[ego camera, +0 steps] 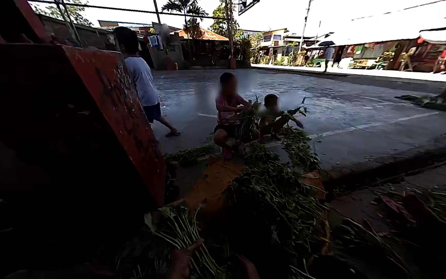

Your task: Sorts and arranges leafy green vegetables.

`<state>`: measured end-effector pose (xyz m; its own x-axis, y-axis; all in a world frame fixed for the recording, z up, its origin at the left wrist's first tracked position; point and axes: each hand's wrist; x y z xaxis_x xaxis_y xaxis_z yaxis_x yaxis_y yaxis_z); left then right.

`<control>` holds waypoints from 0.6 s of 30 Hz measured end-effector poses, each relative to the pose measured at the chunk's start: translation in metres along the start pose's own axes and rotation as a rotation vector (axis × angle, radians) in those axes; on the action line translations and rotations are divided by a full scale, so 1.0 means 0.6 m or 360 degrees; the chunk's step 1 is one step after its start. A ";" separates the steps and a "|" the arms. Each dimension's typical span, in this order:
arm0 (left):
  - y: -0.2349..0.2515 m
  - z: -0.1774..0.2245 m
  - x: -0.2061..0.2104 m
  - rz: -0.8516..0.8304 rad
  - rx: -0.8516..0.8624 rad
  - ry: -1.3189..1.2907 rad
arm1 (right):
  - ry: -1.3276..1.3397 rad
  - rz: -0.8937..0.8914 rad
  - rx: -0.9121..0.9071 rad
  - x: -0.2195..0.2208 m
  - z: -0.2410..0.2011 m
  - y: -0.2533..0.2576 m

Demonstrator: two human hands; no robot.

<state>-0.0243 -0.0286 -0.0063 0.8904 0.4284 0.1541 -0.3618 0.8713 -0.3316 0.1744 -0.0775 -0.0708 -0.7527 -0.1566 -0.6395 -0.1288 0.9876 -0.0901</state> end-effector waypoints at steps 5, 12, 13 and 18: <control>0.011 -0.013 -0.018 -0.0337 0.0018 -0.0424 | 0.0422 -0.0091 -0.0328 -0.011 -0.041 0.000; 0.010 -0.005 -0.040 -0.0872 0.0081 -0.0919 | 0.0512 0.0217 -0.0582 0.013 -0.068 -0.032; 0.012 -0.004 -0.040 -0.0866 0.0082 -0.0902 | 0.0512 0.0273 -0.0568 0.012 -0.067 -0.029; 0.005 0.008 -0.023 -0.0505 -0.0045 -0.0631 | 0.0579 0.0193 -0.0417 -0.002 -0.061 -0.016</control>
<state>-0.0392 -0.0306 -0.0052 0.7797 0.2063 0.5911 -0.0781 0.9688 -0.2351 0.1529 -0.0872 -0.0409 -0.9439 -0.0816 -0.3199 -0.1498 0.9693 0.1948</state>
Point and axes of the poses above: each hand's wrist, its own y-axis towards the middle knuckle, its own x-axis out of the palm, z = x × y, and after that the axes turned 7 degrees about -y, right-handed
